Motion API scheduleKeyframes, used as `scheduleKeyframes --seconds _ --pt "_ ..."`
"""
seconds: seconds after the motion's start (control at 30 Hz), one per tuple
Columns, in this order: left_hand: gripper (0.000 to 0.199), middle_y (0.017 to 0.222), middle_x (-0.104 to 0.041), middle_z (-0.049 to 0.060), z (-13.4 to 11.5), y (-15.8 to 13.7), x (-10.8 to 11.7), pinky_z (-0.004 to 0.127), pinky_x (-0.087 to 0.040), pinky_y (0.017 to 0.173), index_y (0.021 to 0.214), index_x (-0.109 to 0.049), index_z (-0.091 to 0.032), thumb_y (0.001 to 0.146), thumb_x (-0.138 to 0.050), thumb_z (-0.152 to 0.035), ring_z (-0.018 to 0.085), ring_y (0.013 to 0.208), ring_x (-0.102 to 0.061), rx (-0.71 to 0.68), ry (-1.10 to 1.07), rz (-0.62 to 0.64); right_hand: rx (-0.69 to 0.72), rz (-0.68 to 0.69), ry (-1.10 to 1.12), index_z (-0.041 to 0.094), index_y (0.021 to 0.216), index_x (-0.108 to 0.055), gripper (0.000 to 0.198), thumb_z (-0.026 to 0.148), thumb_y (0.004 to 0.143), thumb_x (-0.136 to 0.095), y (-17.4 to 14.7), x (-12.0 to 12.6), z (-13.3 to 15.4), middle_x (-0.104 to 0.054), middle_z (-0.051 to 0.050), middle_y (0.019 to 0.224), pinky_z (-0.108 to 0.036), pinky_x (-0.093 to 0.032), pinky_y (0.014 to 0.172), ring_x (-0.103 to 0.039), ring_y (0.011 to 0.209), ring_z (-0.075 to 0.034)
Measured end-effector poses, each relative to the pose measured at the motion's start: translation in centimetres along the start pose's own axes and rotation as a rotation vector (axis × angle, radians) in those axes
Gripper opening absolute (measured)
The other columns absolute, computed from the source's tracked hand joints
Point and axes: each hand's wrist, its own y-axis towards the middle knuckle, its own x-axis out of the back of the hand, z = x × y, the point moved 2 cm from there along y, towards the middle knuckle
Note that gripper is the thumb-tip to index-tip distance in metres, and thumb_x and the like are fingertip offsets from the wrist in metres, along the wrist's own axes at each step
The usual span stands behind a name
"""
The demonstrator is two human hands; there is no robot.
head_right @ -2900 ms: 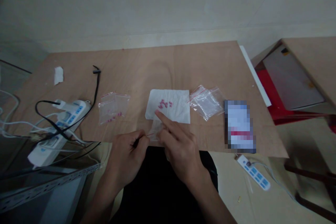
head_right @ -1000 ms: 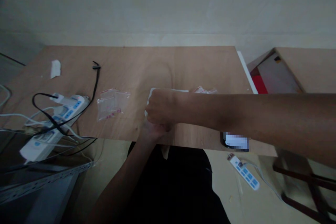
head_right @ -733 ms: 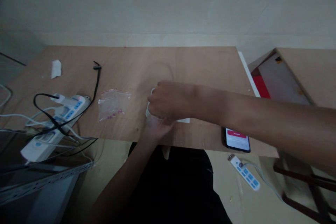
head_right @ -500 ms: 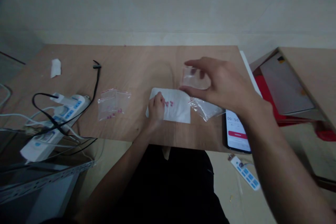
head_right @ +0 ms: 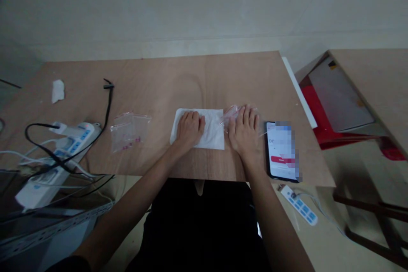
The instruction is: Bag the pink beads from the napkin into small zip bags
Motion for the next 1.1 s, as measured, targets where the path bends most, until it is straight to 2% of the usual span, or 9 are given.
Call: scheduleKeyframes --seconds 0.1,0.23,0.43,0.67,0.83,0.9,0.93,1.03,1.1 --pt "0.025 0.096 -0.065 0.015 0.0 0.0 0.2 0.041 -0.043 0.087 0.089 -0.059 -0.014 0.096 -0.038 -0.026 0.028 0.098 -0.058 -0.008 0.019 0.001 -0.043 0.013 0.026 -0.006 0.147 -0.028 0.061 0.030 0.101 -0.013 0.1 -0.1 0.0 -0.028 -0.023 0.156 -0.051 -0.019 0.118 -0.020 0.147 -0.034" --pt "0.021 0.096 -0.064 0.014 -0.2 0.0 0.5 0.040 -0.043 0.086 0.091 -0.059 -0.013 0.094 -0.041 -0.023 0.027 0.098 -0.058 -0.019 0.028 0.005 -0.052 -0.028 0.007 -0.006 0.147 -0.028 0.063 0.034 0.099 -0.026 0.2 -0.2 0.1 -0.027 -0.024 0.155 -0.051 -0.020 0.118 -0.022 0.146 -0.036" --pt "0.024 0.100 -0.062 0.015 -0.1 0.3 0.8 0.039 -0.045 0.085 0.091 -0.059 -0.014 0.095 -0.038 -0.024 0.026 0.095 -0.059 -0.014 -0.022 -0.001 -0.034 -0.092 0.064 -0.005 0.146 -0.031 0.065 0.038 0.097 -0.027 0.2 -0.9 -0.2 -0.030 -0.024 0.154 -0.054 -0.022 0.116 -0.023 0.145 -0.036" --pt "0.027 0.095 -0.062 0.012 0.5 0.3 1.9 0.036 -0.045 0.084 0.087 -0.058 -0.016 0.097 -0.036 -0.026 0.023 0.091 -0.059 -0.031 -0.113 -0.113 -0.037 -0.102 0.106 -0.001 0.147 -0.031 0.065 0.039 0.097 -0.028 0.1 -1.0 -0.6 -0.033 -0.024 0.153 -0.057 -0.023 0.114 -0.024 0.146 -0.035" --pt "0.028 0.088 -0.063 0.012 4.9 -1.9 4.8 0.037 -0.045 0.084 0.088 -0.059 -0.016 0.096 -0.036 -0.030 0.024 0.089 -0.059 0.141 -0.115 -0.319 -0.043 -0.108 0.104 0.001 0.148 -0.030 0.063 0.039 0.097 -0.027 -0.2 -0.1 -0.3 -0.031 -0.024 0.154 -0.060 -0.021 0.114 -0.022 0.146 -0.036" --pt "0.029 0.099 -0.064 0.014 7.8 -3.0 5.9 0.041 -0.044 0.091 0.098 -0.059 -0.015 0.092 -0.045 -0.039 0.027 0.099 -0.058 0.291 -0.054 -0.371 -0.055 -0.116 0.108 0.000 0.149 -0.029 0.064 0.039 0.098 -0.027 -0.3 0.1 -0.2 -0.029 -0.024 0.155 -0.060 -0.019 0.115 -0.020 0.146 -0.037" --pt "0.038 0.109 -0.063 0.017 9.3 -3.6 6.3 0.045 -0.042 0.095 0.106 -0.058 -0.013 0.087 -0.053 -0.046 0.031 0.108 -0.056 0.375 -0.004 -0.381 -0.061 -0.124 0.116 0.000 0.149 -0.029 0.064 0.040 0.098 -0.026 -0.3 0.2 -0.2 -0.029 -0.024 0.155 -0.060 -0.018 0.115 -0.019 0.147 -0.037" --pt "0.079 0.134 -0.051 0.025 13.0 -4.7 7.0 0.054 -0.034 0.104 0.127 -0.049 -0.008 0.070 -0.066 -0.060 0.042 0.127 -0.044 0.562 0.111 -0.269 -0.072 -0.155 0.155 0.003 0.149 -0.031 0.064 0.042 0.099 -0.025 -0.4 0.3 -0.1 -0.029 -0.023 0.155 -0.062 -0.018 0.114 -0.018 0.147 -0.037" --pt "0.083 0.137 -0.048 0.027 14.4 -5.0 7.0 0.055 -0.030 0.107 0.126 -0.050 -0.006 0.068 -0.068 -0.062 0.044 0.131 -0.041 0.587 0.117 -0.164 -0.076 -0.172 0.181 0.005 0.149 -0.032 0.063 0.043 0.099 -0.024 -0.5 0.3 -0.1 -0.029 -0.022 0.155 -0.064 -0.017 0.113 -0.017 0.147 -0.037"
